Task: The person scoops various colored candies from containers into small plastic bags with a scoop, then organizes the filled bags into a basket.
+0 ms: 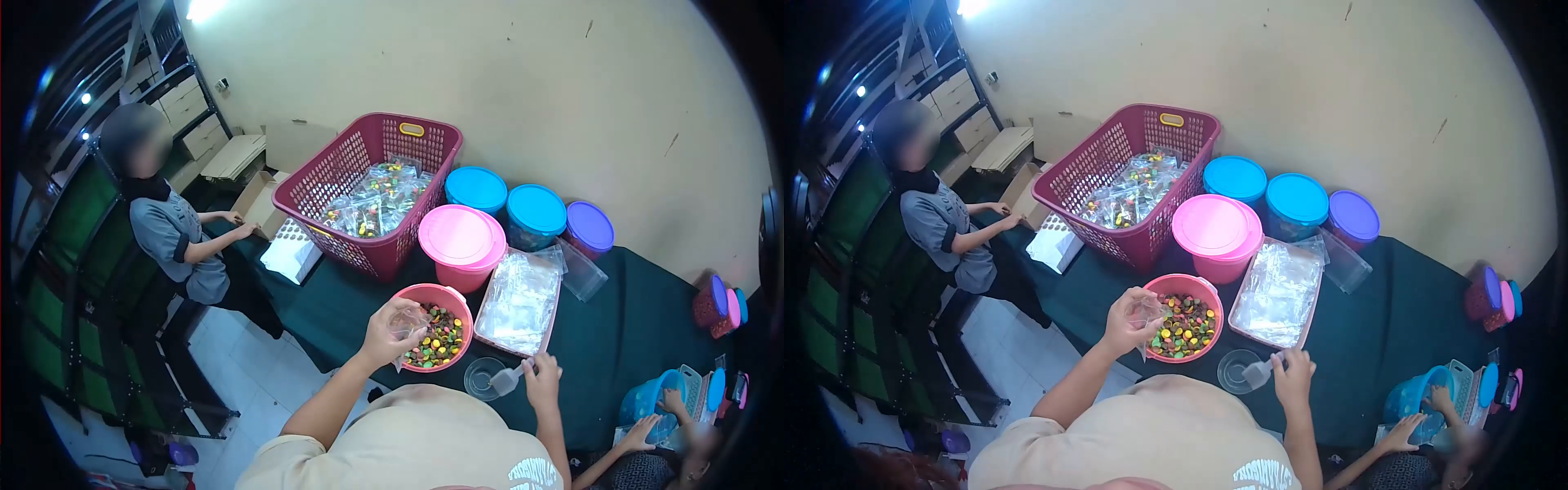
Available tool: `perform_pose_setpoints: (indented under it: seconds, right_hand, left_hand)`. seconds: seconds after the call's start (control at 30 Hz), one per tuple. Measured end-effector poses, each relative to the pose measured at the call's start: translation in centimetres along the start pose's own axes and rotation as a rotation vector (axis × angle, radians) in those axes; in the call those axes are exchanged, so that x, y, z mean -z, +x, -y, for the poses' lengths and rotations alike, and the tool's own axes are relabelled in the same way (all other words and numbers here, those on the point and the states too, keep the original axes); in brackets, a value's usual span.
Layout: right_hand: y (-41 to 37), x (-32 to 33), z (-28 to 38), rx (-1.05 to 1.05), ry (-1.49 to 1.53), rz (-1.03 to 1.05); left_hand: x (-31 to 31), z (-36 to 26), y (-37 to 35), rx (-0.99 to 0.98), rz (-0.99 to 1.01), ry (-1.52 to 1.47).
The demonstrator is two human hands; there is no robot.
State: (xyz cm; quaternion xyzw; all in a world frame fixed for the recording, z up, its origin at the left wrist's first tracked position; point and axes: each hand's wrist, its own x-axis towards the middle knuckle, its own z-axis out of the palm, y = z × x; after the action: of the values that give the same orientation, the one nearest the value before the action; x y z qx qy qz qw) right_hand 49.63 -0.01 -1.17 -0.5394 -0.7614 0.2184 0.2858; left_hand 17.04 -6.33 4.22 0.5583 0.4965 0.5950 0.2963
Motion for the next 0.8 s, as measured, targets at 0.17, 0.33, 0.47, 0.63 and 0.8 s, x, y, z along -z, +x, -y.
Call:
perform_pose_setpoints:
  seconds: [0.17,0.33,0.47,0.63,0.8]
  right_hand:
    - [-3.1,-4.9,-5.7,-0.247,0.163,-0.027]
    - [-4.4,-7.9,-8.8,-0.322,0.204,-0.04]
    - [-5.4,-9.6,-10.0,-0.376,0.22,-0.222]
    - [-2.7,-10.1,-6.5,-0.457,0.07,-0.473]
    - [9.9,-10.9,3.7,0.339,-0.039,-0.196]
  left_hand:
    - [-0.4,1.1,0.6,-0.021,-0.014,0.085]
    - [-0.8,1.0,1.0,0.024,0.013,0.007]
    - [-0.7,0.9,0.5,0.011,-0.012,0.027]
    - [1.4,0.7,-0.9,-0.448,-0.075,0.66]
    - [1.8,1.2,-3.3,-0.393,-0.097,0.69]
